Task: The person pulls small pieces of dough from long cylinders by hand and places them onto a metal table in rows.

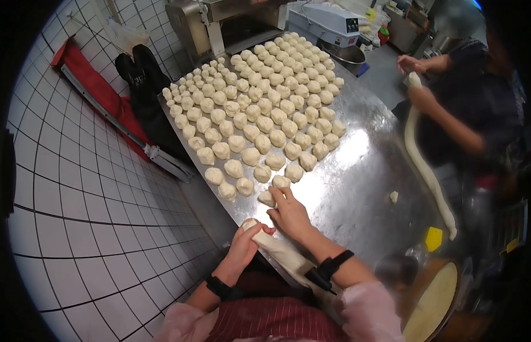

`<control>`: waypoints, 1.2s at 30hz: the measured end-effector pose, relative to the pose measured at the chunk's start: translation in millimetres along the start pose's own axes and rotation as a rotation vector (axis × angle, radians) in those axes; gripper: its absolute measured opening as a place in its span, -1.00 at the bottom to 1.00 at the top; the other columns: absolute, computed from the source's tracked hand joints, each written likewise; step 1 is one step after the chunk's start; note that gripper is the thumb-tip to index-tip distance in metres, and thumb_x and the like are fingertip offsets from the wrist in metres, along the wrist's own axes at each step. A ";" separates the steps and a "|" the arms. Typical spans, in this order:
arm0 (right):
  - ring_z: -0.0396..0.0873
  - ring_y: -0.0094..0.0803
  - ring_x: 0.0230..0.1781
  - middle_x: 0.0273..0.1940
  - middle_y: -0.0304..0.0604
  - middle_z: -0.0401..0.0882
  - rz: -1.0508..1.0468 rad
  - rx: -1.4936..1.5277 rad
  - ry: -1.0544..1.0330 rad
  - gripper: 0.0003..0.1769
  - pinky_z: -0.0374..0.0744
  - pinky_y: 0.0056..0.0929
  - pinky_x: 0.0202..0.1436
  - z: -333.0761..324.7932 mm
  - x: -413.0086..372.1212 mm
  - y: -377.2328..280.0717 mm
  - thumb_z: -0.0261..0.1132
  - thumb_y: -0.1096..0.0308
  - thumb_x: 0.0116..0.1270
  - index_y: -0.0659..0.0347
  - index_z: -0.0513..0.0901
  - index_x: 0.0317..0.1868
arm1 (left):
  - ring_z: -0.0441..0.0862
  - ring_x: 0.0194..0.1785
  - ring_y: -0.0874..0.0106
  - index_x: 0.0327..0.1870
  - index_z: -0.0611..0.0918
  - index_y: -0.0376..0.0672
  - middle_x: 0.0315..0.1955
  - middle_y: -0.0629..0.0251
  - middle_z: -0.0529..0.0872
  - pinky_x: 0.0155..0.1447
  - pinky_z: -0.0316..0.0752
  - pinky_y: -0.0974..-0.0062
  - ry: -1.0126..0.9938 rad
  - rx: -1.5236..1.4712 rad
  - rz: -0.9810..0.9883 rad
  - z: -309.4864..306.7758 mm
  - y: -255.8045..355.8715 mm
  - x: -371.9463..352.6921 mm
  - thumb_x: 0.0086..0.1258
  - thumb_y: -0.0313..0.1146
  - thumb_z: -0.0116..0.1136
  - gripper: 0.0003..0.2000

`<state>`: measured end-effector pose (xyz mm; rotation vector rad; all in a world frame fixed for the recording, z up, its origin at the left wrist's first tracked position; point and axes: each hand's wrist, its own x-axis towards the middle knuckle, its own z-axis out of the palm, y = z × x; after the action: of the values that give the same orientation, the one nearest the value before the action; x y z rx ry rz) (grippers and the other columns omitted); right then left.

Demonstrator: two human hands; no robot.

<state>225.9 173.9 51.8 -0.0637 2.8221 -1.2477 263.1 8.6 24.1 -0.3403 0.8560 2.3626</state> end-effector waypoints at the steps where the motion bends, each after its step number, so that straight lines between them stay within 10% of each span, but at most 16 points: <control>1: 0.63 -0.05 -0.23 0.08 0.09 0.43 0.002 -0.045 0.012 -0.39 0.59 -0.20 -0.12 6.0 -2.0 4.8 0.31 0.39 0.20 0.06 0.38 0.29 | 0.64 -0.06 0.33 -0.19 0.47 -0.24 -0.30 0.17 0.64 0.07 0.50 0.38 -0.005 0.029 -0.014 1.7 1.1 0.6 0.44 -0.42 0.08 -0.90; 6: 0.60 0.07 -0.27 -0.17 0.04 0.51 -0.130 -0.079 0.162 -0.67 0.60 -0.11 -0.23 21.9 19.3 -3.6 0.27 0.38 0.23 0.19 0.51 0.01 | 0.63 -0.11 0.33 -0.15 0.46 -0.25 -0.26 0.15 0.64 0.07 0.50 0.35 -0.034 0.077 0.006 9.0 1.9 4.0 0.43 -0.42 0.08 -0.88; 15: 0.63 -0.11 -0.33 -0.17 0.05 0.57 -0.031 -0.116 0.111 -0.41 0.60 -0.24 -0.24 -1.1 -2.4 -3.6 0.35 0.25 0.17 0.11 0.46 0.24 | 0.56 0.12 0.26 0.00 0.44 -0.28 -0.14 0.10 0.63 0.22 0.44 0.28 0.060 -0.063 0.015 -4.4 -0.7 0.4 0.45 -0.44 0.06 -0.80; 19: 0.57 -0.44 -0.33 0.00 -0.07 0.55 0.089 0.238 -0.301 -0.30 0.57 -0.42 -0.22 -24.1 -28.2 -13.7 0.46 0.21 0.12 0.18 0.44 0.27 | 0.50 0.14 0.34 0.22 0.36 -0.27 0.03 0.22 0.51 0.26 0.41 0.33 0.106 -0.027 0.068 1.4 -2.3 0.7 0.44 -0.44 0.11 -0.62; 21: 0.60 -0.31 -0.15 -0.07 -0.05 0.59 -0.014 0.530 -0.524 -0.21 0.54 -0.39 -0.05 3.9 -32.6 10.7 0.48 0.08 0.06 0.22 0.44 0.27 | 0.44 0.20 0.37 0.31 0.29 -0.22 0.12 0.24 0.42 0.29 0.37 0.39 0.060 0.020 0.047 -0.1 -9.4 6.2 0.42 -0.43 0.14 -0.52; 24: 0.60 -0.18 -0.04 -0.07 -0.02 0.61 0.076 0.199 -0.502 -0.25 0.52 -0.32 0.05 -24.1 -28.3 -26.4 0.48 0.06 0.01 0.23 0.48 0.18 | 0.27 0.32 0.39 0.41 0.18 -0.17 0.28 0.19 0.26 0.36 0.25 0.42 -0.084 0.250 0.211 12.0 -6.8 5.1 0.38 -0.42 0.18 -0.38; 29: 0.60 -0.06 -0.06 -0.10 0.00 0.62 0.021 0.065 -0.379 -0.41 0.53 -0.23 0.02 -27.6 -31.8 -31.6 0.44 0.13 -0.01 0.16 0.55 0.05 | 0.33 0.32 0.43 0.42 0.15 -0.14 0.28 0.24 0.33 0.35 0.30 0.42 -0.316 0.226 -0.079 -0.8 -11.1 -6.1 0.24 -0.52 0.26 -0.27; 36: 0.61 0.00 -0.16 -0.13 0.04 0.58 -0.010 0.038 -0.206 -0.51 0.58 -0.23 -0.03 -24.9 -26.5 -53.7 0.39 0.19 0.05 0.15 0.55 0.01 | 0.57 0.01 0.53 0.03 0.53 -0.27 -0.09 0.29 0.62 0.06 0.49 0.48 -0.368 0.495 -0.040 -6.7 -26.4 0.1 0.22 -0.50 0.26 -0.66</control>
<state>251.5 157.7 109.1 -0.1936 2.6261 -1.2196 279.5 20.6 5.9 0.2673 1.1868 1.9965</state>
